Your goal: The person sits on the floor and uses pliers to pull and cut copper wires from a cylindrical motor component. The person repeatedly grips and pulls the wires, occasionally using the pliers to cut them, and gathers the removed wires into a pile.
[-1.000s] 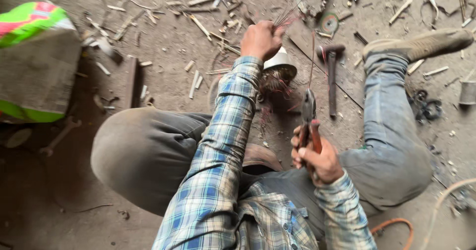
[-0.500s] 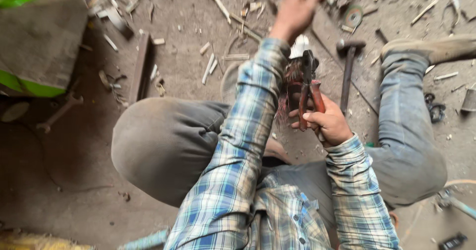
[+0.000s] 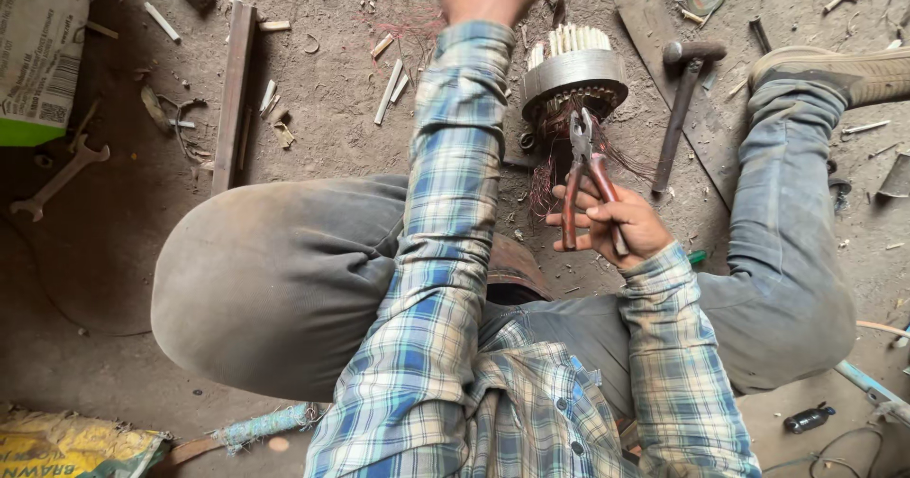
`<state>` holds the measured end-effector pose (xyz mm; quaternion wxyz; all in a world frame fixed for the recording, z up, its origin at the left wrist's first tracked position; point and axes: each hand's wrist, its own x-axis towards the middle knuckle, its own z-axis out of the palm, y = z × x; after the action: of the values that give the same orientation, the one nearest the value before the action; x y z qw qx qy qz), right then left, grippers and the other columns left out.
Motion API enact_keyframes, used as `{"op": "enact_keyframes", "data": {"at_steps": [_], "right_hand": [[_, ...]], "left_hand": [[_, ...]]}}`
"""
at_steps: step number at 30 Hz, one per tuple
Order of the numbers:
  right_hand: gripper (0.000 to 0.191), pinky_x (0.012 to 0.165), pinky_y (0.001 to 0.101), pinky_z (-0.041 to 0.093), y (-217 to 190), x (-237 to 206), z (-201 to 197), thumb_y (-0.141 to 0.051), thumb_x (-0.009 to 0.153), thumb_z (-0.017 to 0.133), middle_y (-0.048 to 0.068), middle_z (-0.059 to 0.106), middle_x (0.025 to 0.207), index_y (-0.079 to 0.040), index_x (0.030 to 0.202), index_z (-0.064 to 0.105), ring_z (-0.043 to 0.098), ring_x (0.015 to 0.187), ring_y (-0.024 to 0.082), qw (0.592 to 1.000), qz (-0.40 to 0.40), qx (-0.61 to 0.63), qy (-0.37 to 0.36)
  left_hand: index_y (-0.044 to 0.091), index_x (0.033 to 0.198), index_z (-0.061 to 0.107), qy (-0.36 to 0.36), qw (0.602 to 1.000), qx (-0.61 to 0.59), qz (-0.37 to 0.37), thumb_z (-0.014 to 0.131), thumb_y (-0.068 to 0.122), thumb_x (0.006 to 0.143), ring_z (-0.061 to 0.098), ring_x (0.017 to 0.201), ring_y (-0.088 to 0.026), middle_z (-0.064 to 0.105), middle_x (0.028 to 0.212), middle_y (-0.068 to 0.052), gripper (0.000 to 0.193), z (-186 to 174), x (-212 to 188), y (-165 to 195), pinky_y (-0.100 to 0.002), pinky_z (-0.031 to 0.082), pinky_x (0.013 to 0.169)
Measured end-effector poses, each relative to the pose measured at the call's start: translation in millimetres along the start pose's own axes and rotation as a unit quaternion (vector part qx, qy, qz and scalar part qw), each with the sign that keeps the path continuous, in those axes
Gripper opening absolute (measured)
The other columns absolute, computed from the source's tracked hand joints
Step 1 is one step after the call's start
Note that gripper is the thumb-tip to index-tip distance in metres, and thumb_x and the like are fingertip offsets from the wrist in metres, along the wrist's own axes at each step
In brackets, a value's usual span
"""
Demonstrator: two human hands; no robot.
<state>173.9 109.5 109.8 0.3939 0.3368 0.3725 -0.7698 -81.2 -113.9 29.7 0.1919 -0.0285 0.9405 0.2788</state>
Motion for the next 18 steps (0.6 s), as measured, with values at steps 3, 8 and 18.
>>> {"op": "enact_keyframes", "data": {"at_steps": [3,8,18], "right_hand": [[0.068,0.088,0.0736,0.054,-3,12,-5,0.0,0.084,0.059,0.024,0.055,0.143,-0.002,0.149,0.041,0.063,0.119,0.047,1.0,0.013,0.02,0.002],[0.065,0.087,0.0716,0.055,-7,21,-17,-0.001,0.086,0.061,0.024,0.056,0.144,-0.001,0.148,0.042,0.064,0.117,0.046,0.999,0.023,0.042,-0.019],[0.061,0.069,0.0505,0.059,-4,23,-35,-0.004,0.093,0.062,0.023,0.064,0.127,0.001,0.151,0.046,0.069,0.093,0.035,0.989,0.018,0.132,-0.071]], "left_hand": [[0.022,0.098,0.078,-0.03,1.0,-0.001,0.011,0.065,0.041,0.091,0.074,0.085,-0.025,0.076,0.092,-0.008,0.024,22,-8,8,-0.044,0.059,0.077],[0.024,0.095,0.077,0.002,0.998,-0.039,0.054,0.067,0.032,0.087,0.073,0.085,-0.031,0.075,0.089,-0.01,0.015,72,-18,18,-0.047,0.058,0.074],[0.023,0.097,0.073,-0.014,0.99,-0.016,0.141,0.065,0.028,0.086,0.07,0.093,-0.027,0.07,0.099,-0.004,0.015,105,-38,50,-0.045,0.058,0.077]]}}
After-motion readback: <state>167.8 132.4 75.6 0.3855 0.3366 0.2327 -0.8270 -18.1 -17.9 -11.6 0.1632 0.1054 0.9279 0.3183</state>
